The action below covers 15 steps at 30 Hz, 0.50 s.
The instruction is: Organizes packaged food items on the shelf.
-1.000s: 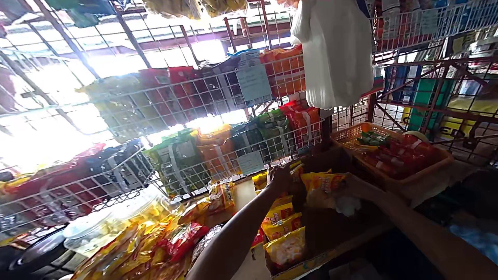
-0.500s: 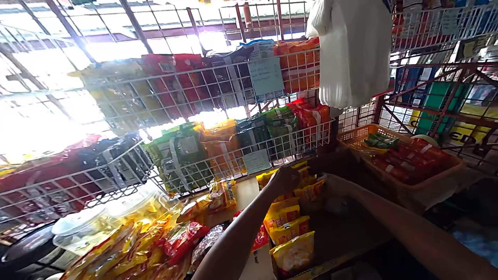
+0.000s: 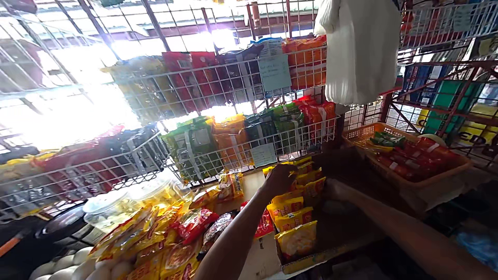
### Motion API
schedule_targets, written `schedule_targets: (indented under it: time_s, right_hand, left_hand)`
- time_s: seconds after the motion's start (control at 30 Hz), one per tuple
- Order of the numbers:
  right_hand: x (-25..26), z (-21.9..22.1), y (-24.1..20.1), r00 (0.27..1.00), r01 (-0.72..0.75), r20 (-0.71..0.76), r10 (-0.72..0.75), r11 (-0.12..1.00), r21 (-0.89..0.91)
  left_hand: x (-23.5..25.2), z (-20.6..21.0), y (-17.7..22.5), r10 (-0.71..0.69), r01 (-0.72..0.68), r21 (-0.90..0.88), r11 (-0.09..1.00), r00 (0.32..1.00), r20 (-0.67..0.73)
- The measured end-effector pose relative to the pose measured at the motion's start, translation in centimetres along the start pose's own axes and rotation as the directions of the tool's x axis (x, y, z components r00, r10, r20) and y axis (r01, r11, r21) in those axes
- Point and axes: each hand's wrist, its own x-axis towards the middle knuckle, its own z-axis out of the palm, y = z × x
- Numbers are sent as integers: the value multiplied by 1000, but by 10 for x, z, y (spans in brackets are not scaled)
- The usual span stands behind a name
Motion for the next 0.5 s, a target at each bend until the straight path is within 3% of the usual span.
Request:
schedule_targets:
  time_s: [0.1,0.2,0.3,0.4,0.5]
  right_hand:
    - [-8,-16,5,998,-28,48,33,995,-100]
    - [-37,-37,9,998,-21,-56,16,996,-82]
    - [-76,-55,4,967,55,-249,-55,998,-8]
    - [-114,-58,-6,826,219,-540,-164,975,40]
    - [-139,-40,-16,606,392,-764,-222,919,45]
  left_hand:
    - [-42,-8,-8,-5,-6,-76,997,991,-136]
    - [-102,1,-23,-36,-13,-148,989,947,-319]
    - [-167,27,-36,-62,-83,-201,976,779,-624]
    - [-225,64,-36,-105,-154,-249,956,615,-781]
    - [-261,114,-23,-171,-258,-419,871,641,-749]
